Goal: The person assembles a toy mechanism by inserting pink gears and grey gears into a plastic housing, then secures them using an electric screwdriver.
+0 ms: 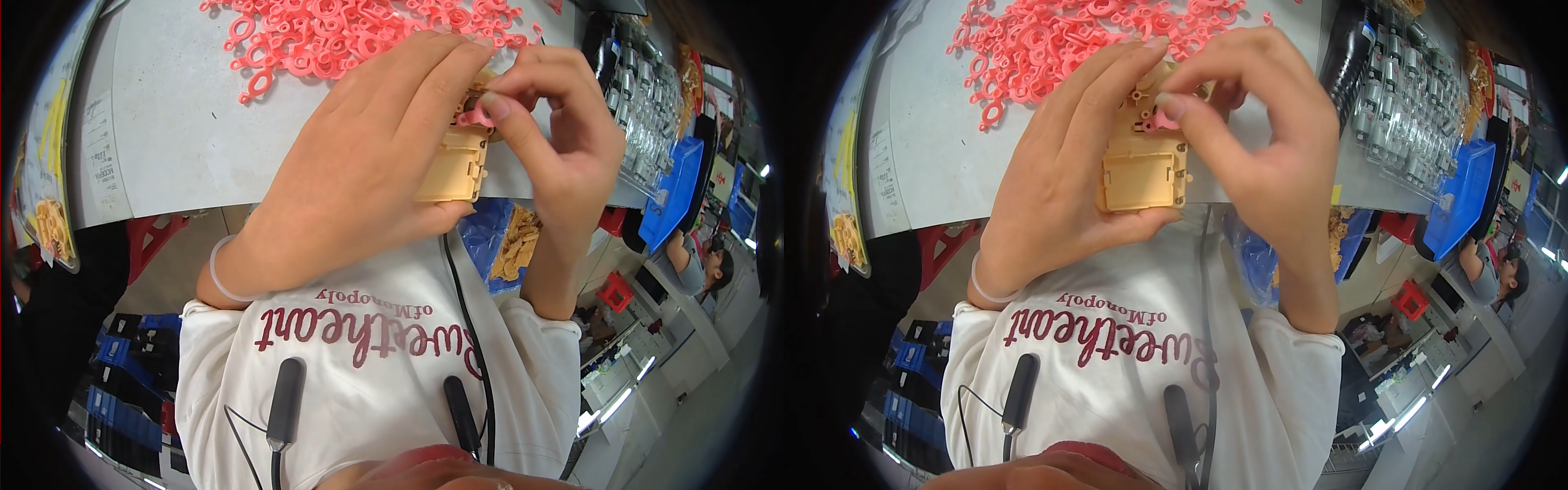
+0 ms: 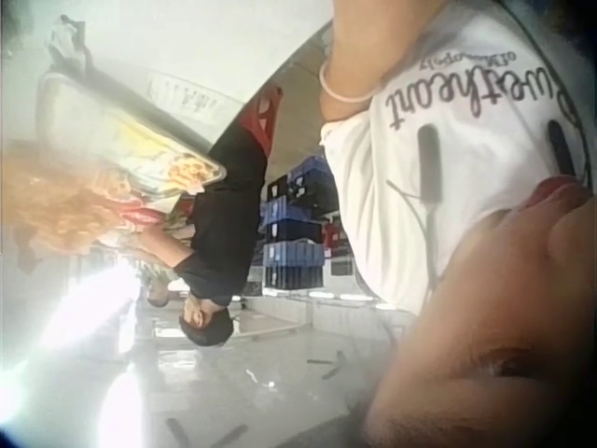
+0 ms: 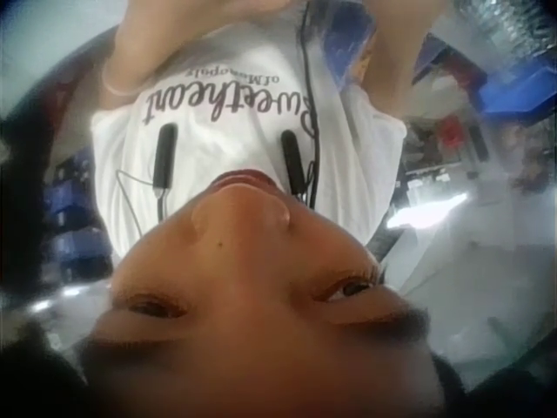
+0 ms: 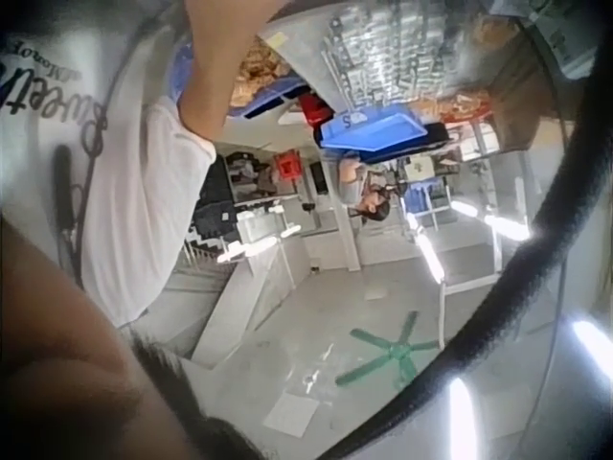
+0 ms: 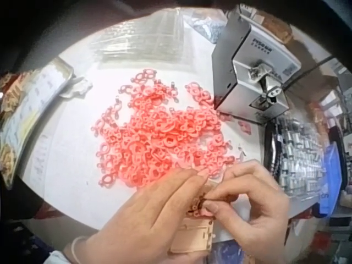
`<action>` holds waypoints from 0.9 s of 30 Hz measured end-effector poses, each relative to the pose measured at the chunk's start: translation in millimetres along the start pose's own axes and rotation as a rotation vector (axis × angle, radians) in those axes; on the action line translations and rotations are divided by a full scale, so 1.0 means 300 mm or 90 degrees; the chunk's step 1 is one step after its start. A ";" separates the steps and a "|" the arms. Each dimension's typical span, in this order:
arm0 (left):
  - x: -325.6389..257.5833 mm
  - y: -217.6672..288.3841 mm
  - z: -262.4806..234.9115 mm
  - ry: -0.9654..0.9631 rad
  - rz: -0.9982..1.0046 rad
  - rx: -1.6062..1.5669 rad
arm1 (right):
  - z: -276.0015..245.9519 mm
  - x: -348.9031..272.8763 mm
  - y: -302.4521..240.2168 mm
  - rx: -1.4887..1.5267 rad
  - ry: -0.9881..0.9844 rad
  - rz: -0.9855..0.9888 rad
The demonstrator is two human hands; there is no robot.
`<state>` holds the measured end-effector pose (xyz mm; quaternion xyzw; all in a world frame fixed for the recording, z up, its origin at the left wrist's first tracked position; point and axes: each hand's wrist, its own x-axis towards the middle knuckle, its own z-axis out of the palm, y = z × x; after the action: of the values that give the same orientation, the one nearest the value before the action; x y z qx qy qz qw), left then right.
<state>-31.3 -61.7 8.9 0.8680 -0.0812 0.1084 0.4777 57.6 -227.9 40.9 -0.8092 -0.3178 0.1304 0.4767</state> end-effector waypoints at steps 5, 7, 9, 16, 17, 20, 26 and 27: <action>-0.003 -0.002 0.001 0.013 0.007 -0.001 | 0.005 -0.027 0.021 -0.156 0.042 -0.205; -0.002 -0.004 0.002 0.015 0.011 -0.003 | 0.006 -0.023 0.021 -0.140 0.039 -0.176; -0.003 -0.006 0.002 0.018 0.013 -0.005 | 0.002 -0.014 0.011 -0.124 0.034 -0.147; -0.002 -0.004 0.006 0.020 0.013 -0.008 | -0.016 -0.006 -0.003 -0.148 0.005 -0.124; -0.002 -0.004 0.008 0.023 0.013 -0.012 | -0.016 -0.008 -0.001 -0.152 0.021 -0.140; -0.002 -0.009 0.005 0.014 0.015 -0.027 | 0.007 -0.014 -0.012 -0.114 0.031 -0.076; -0.005 -0.016 0.012 0.021 0.025 -0.015 | -0.007 0.011 -0.029 -0.251 0.000 -0.132; -0.007 -0.018 0.014 0.018 0.024 -0.017 | -0.012 0.022 -0.038 -0.251 0.001 -0.127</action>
<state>-31.6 -62.2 1.8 0.8582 -0.0926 0.1283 0.4884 60.2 -222.3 53.1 -0.8512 -0.4157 0.0173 0.3198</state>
